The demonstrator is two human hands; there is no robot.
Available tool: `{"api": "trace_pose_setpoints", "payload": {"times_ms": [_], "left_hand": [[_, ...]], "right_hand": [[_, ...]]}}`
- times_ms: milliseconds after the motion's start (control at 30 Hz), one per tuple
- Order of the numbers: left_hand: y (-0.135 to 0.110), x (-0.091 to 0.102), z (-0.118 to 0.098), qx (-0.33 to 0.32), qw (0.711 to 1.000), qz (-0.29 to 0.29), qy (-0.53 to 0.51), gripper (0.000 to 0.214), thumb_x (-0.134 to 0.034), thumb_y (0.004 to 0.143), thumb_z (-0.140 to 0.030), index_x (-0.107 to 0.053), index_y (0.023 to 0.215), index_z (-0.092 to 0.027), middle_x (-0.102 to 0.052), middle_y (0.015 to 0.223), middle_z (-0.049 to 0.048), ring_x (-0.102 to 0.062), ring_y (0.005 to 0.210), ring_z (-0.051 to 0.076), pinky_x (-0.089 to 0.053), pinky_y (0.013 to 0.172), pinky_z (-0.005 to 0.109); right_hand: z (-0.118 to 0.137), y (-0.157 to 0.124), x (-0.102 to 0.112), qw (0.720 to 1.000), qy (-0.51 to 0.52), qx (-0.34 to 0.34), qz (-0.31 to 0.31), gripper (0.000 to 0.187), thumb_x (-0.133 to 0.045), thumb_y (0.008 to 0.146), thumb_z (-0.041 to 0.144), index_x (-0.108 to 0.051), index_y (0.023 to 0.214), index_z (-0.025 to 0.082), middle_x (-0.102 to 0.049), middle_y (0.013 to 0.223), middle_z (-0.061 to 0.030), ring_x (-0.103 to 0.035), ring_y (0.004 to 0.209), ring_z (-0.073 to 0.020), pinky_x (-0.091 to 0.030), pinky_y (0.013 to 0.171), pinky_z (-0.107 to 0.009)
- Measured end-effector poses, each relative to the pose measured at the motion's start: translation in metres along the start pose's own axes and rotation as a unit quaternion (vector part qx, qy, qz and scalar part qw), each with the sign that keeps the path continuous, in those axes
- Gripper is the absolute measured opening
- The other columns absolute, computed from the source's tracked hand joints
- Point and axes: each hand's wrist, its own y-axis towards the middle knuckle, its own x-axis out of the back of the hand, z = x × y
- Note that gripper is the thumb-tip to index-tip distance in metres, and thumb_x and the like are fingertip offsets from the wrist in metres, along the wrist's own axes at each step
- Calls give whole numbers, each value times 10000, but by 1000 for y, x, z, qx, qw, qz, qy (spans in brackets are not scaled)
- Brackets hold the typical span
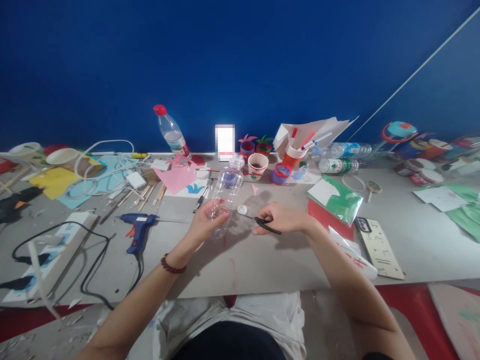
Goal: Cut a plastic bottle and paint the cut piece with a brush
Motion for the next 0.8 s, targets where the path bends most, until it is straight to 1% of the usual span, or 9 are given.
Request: {"api": "trace_pose_setpoints", "payload": {"times_ms": [133, 267, 367, 500, 633, 800], "left_hand": [[-1, 0, 2, -15, 998, -3, 66, 543, -863, 621, -404, -637, 1064, -185, -699, 824, 11, -652, 668, 149, -533, 672, 299], [-4, -1, 6, -26, 992, -9, 127, 568, -843, 643, -446, -635, 1108, -193, -709, 868, 26, -664, 697, 160, -545, 697, 312], [-6, -3, 7, -29, 985, -16, 168, 568, -840, 647, -441, -635, 1120, -205, -717, 872, 28, -666, 706, 168, -547, 715, 327], [-8, -6, 8, -25, 981, -15, 191, 573, -825, 664, -435, -618, 1149, -213, -722, 884, 35, -669, 711, 180, -553, 716, 345], [-9, -6, 8, -35, 978, -18, 206, 572, -820, 672, -454, -613, 1149, -216, -729, 911, 43, -687, 756, 198, -561, 751, 362], [-11, -5, 5, -64, 975, -26, 211, 535, -798, 702, -448, -617, 1143, -206, -734, 934, 52, -704, 818, 210, -564, 790, 370]], "right_hand": [[0, 9, -9, 1000, -9, -3, -13, 482, -734, 732, 554, -425, 619, 202, -382, 575, 66, -323, 550, -87, -227, 519, -259], [4, 14, -19, 1000, 4, 6, -29, 464, -728, 745, 549, -439, 629, 205, -373, 575, 58, -331, 550, -94, -231, 508, -259], [7, 14, -24, 999, 9, 11, -44, 478, -733, 737, 554, -431, 612, 206, -371, 569, 52, -331, 548, -98, -237, 495, -259], [2, 15, -26, 999, -2, 7, -53, 474, -751, 725, 531, -427, 606, 206, -360, 555, 59, -322, 538, -94, -227, 486, -259], [-3, 16, -29, 998, -4, 16, -66, 461, -717, 733, 556, -438, 620, 207, -362, 565, 61, -311, 547, -93, -237, 496, -260], [3, 15, -34, 997, -2, 17, -81, 476, -703, 720, 554, -391, 604, 213, -338, 551, 67, -306, 549, -93, -242, 512, -266]]}}
